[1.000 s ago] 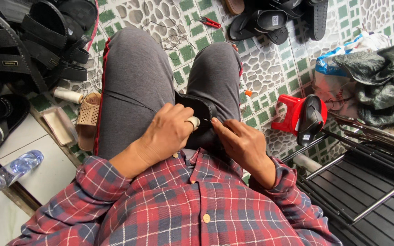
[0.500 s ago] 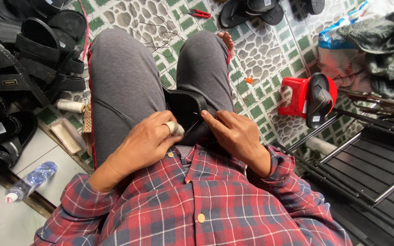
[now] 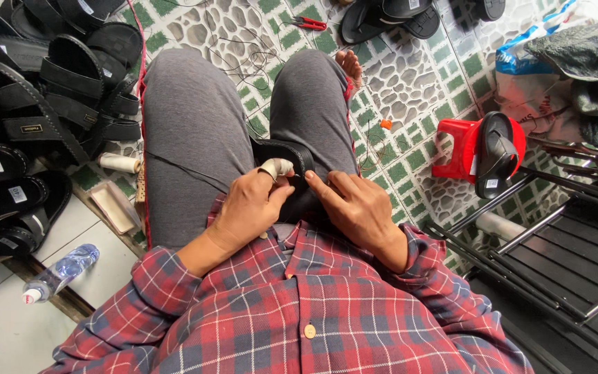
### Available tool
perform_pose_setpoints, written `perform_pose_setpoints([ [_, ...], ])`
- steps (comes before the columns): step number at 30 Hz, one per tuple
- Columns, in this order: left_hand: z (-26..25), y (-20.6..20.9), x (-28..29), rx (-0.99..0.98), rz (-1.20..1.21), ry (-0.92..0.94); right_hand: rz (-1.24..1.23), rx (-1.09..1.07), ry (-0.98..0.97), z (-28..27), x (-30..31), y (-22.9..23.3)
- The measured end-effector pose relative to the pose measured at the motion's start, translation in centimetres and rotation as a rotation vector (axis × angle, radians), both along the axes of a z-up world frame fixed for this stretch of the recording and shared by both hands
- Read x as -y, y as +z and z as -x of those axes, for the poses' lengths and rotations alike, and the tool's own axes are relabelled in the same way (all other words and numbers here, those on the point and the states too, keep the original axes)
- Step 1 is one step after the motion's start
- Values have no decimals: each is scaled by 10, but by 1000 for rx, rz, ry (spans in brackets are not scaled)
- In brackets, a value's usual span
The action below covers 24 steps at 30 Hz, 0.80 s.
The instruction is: The person sits on the floor and sews a black sandal using a needle and thread. They hold the sandal on their lap and repeatedly push the needle through the sole and upper strap, pulling the thread tight to secure the stitching.
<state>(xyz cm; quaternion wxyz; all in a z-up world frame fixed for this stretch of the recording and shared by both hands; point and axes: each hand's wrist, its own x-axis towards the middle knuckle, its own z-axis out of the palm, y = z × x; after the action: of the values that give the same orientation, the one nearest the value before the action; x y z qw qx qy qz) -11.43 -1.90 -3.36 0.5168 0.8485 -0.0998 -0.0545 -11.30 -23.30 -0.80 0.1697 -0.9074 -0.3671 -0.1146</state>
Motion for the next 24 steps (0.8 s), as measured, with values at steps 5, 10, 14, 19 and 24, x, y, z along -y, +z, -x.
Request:
perform_pose_setpoints([
  [5, -4, 19, -6, -454, 193, 40, -41, -40, -4, 0, 2, 13],
  [10, -20, 29, 7, -604, 264, 95, 110, -227, -16, -4, 23, 56],
  [14, -21, 25, 12, -514, 224, 93, 127, -320, -86, 2, 42, 69],
  [19, -21, 35, -1, -31, -6, 122, 128, -451, -219, 7, 55, 63],
  [24, -1, 53, -13, 237, -188, 70, -17, -586, -206, 7, 56, 52],
])
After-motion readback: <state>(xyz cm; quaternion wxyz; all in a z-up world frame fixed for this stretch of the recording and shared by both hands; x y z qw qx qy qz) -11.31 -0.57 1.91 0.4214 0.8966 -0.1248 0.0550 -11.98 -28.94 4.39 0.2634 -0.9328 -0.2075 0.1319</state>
